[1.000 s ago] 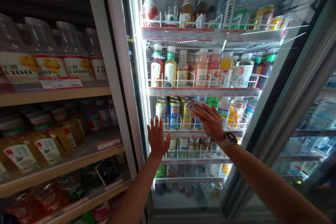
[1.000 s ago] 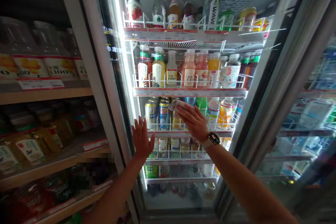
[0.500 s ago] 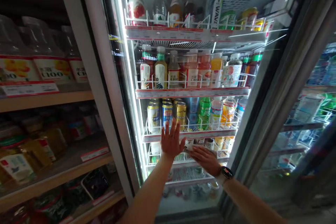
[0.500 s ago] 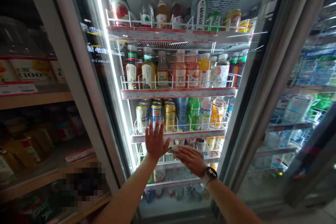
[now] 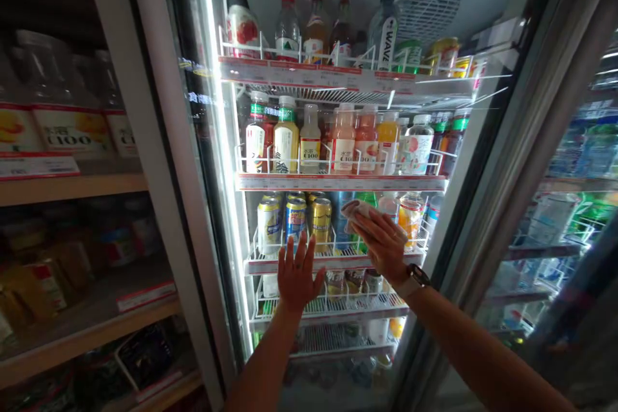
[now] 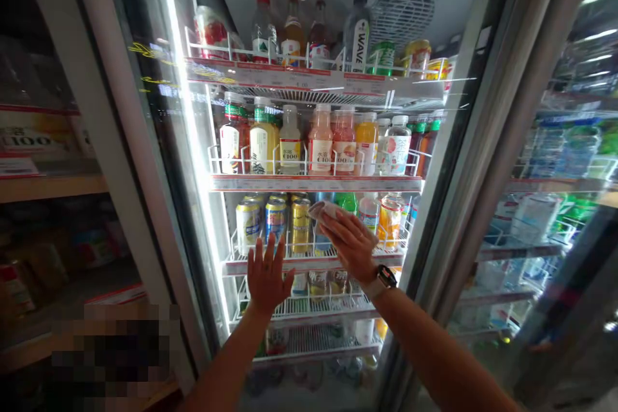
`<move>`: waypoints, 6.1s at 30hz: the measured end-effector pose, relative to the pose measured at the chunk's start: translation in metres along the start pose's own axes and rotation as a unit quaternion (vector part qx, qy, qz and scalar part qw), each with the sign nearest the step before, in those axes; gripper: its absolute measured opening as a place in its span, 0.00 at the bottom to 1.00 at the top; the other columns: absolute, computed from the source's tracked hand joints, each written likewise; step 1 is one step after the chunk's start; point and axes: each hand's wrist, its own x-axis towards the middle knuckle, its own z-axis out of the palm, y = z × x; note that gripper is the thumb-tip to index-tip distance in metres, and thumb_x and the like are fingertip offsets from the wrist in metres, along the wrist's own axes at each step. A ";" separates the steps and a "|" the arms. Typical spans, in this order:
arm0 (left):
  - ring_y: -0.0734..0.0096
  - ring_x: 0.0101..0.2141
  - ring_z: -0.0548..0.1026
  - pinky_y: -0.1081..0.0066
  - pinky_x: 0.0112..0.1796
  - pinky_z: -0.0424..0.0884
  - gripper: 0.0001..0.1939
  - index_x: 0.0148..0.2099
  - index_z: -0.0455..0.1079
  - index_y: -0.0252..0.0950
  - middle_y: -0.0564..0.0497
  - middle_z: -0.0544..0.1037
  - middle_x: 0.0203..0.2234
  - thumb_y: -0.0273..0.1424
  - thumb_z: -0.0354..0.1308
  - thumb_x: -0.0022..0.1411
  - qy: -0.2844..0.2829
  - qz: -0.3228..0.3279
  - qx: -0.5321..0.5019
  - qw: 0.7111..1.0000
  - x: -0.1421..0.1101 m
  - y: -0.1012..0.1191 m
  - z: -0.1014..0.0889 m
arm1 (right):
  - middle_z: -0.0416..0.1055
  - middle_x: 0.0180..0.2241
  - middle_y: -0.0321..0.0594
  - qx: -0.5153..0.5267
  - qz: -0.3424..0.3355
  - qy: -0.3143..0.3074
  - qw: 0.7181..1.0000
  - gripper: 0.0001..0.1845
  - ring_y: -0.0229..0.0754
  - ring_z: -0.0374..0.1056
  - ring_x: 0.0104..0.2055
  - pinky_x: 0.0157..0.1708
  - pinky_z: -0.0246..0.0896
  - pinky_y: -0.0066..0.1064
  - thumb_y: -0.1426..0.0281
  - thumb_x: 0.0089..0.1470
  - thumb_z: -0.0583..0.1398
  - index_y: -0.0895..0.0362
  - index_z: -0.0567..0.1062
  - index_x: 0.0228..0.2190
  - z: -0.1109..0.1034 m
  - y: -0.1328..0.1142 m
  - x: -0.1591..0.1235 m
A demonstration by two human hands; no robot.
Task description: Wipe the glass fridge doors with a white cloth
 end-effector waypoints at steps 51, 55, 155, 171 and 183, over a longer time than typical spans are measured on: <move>0.59 0.69 0.42 0.54 0.67 0.39 0.33 0.71 0.43 0.35 0.44 0.54 0.67 0.41 0.42 0.70 -0.010 -0.053 0.045 0.998 0.020 0.105 0.045 | 0.76 0.51 0.32 -0.032 0.001 -0.028 0.999 0.21 0.43 0.59 0.65 0.69 0.44 0.43 0.77 0.62 0.56 0.46 0.73 0.53 -0.045 0.066 -0.042; 0.58 0.69 0.43 0.54 0.66 0.41 0.33 0.71 0.44 0.35 0.43 0.52 0.68 0.40 0.43 0.69 -0.005 -0.044 0.054 0.998 0.018 0.103 0.047 | 0.78 0.48 0.32 0.046 0.014 -0.070 0.996 0.18 0.40 0.64 0.61 0.67 0.49 0.39 0.75 0.63 0.55 0.47 0.74 0.50 -0.042 0.040 -0.099; 0.54 0.68 0.45 0.50 0.65 0.46 0.33 0.71 0.46 0.36 0.43 0.53 0.68 0.39 0.46 0.67 -0.033 -0.040 0.052 0.997 0.006 0.096 0.048 | 0.62 0.63 0.38 0.003 0.112 -0.054 0.992 0.30 0.47 0.47 0.70 0.69 0.41 0.46 0.75 0.63 0.51 0.50 0.58 0.65 -0.051 0.045 -0.121; 0.58 0.68 0.46 0.52 0.64 0.52 0.33 0.72 0.36 0.38 0.43 0.45 0.70 0.35 0.41 0.69 -0.083 -0.049 0.020 0.995 0.009 0.068 -0.009 | 0.55 0.67 0.35 0.126 0.062 -0.066 0.988 0.33 0.45 0.41 0.71 0.71 0.31 0.47 0.79 0.63 0.46 0.49 0.50 0.67 -0.024 0.025 -0.019; 0.49 0.69 0.40 0.45 0.63 0.48 0.36 0.72 0.37 0.34 0.36 0.43 0.69 0.45 0.42 0.70 -0.096 -0.032 0.114 0.988 -0.026 -0.036 -0.026 | 0.66 0.61 0.33 0.224 -0.081 -0.135 0.962 0.31 0.37 0.57 0.65 0.67 0.51 0.35 0.82 0.63 0.47 0.52 0.59 0.64 0.013 -0.078 -0.106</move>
